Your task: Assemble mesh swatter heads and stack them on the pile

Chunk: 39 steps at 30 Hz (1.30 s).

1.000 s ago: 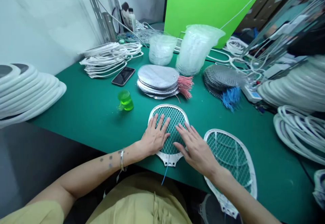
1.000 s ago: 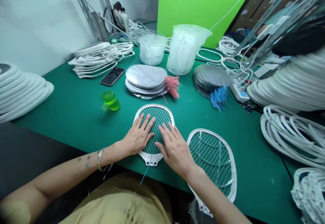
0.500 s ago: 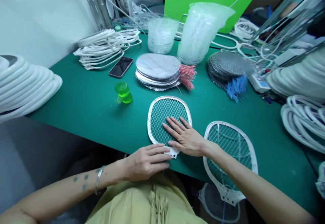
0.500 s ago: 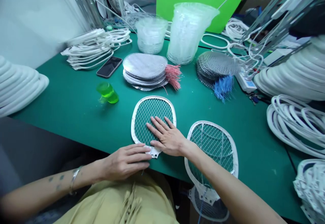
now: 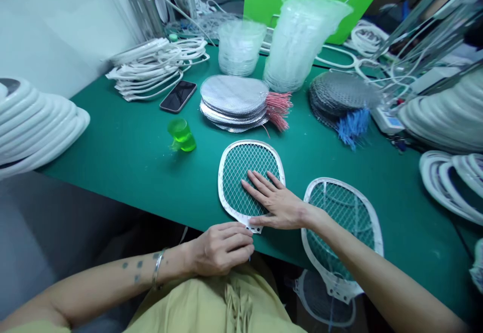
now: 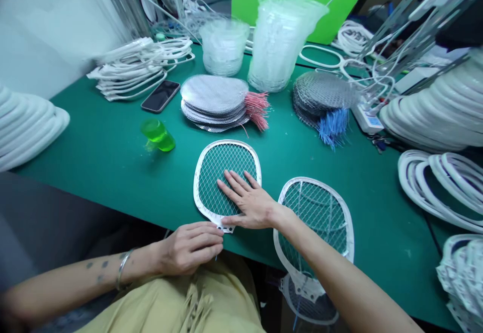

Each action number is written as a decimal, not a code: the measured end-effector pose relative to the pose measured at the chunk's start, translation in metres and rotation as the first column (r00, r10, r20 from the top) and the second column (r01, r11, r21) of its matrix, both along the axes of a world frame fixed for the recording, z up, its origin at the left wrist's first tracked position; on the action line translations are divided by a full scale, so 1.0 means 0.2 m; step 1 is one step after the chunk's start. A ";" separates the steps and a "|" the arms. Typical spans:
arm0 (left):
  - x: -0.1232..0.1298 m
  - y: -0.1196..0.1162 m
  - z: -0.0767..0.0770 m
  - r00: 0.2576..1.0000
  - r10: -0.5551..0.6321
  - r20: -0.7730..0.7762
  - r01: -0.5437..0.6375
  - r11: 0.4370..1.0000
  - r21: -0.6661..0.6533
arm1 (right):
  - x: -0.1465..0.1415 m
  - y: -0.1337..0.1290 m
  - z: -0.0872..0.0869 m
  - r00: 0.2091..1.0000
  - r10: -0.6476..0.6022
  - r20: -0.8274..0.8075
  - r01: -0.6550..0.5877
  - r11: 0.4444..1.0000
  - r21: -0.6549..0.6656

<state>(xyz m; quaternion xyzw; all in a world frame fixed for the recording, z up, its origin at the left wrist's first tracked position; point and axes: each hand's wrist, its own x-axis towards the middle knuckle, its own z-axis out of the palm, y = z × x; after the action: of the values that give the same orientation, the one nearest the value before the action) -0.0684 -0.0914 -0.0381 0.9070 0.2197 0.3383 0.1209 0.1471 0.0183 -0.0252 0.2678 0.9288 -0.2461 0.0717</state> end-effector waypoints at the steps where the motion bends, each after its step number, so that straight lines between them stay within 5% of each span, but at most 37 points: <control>1: 0.02 0.00 0.01 0.999 0.034 0.030 -0.035 0.999 0.007 | 0.00 0.00 0.00 1.000 0.008 0.013 -0.008 1.000 -0.004; 7: 0.14 -0.03 0.01 0.984 0.150 0.096 -0.150 0.989 -0.008 | 0.00 0.02 0.03 0.999 0.027 0.046 -0.025 0.999 -0.035; 18: 0.10 -0.04 -0.06 0.988 0.119 0.103 -0.117 0.993 -0.024 | 0.00 0.02 0.02 0.998 0.022 0.064 -0.019 0.999 -0.035; 22: 0.11 -0.03 -0.04 0.981 0.130 0.142 -0.109 0.983 -0.151 | 0.00 0.02 0.01 0.997 0.022 0.075 -0.020 1.000 -0.021; 26: 0.12 -0.02 0.00 0.958 0.248 0.144 -0.179 0.910 -0.374 | 0.00 0.02 0.00 0.996 0.014 0.083 -0.012 1.000 -0.026; 31: 0.10 -0.04 0.01 0.981 0.133 0.141 -0.097 0.967 -0.233 | -0.01 0.02 0.00 0.997 0.013 0.072 -0.012 1.000 -0.026; 36: 0.12 -0.05 0.01 0.966 0.203 0.163 -0.128 0.915 -0.382 | 0.00 0.02 0.01 0.997 0.017 0.078 -0.015 1.000 -0.026; 39: 0.14 -0.05 0.01 0.964 0.190 0.185 -0.117 0.931 -0.346 | -0.01 0.02 0.02 0.997 0.017 0.076 -0.015 1.000 -0.027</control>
<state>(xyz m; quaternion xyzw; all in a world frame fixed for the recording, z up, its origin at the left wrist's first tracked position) -0.0400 -0.1011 -0.0367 0.8117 0.3296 0.4010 0.2680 0.1454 0.0221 -0.0217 0.2686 0.9242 -0.2472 0.1124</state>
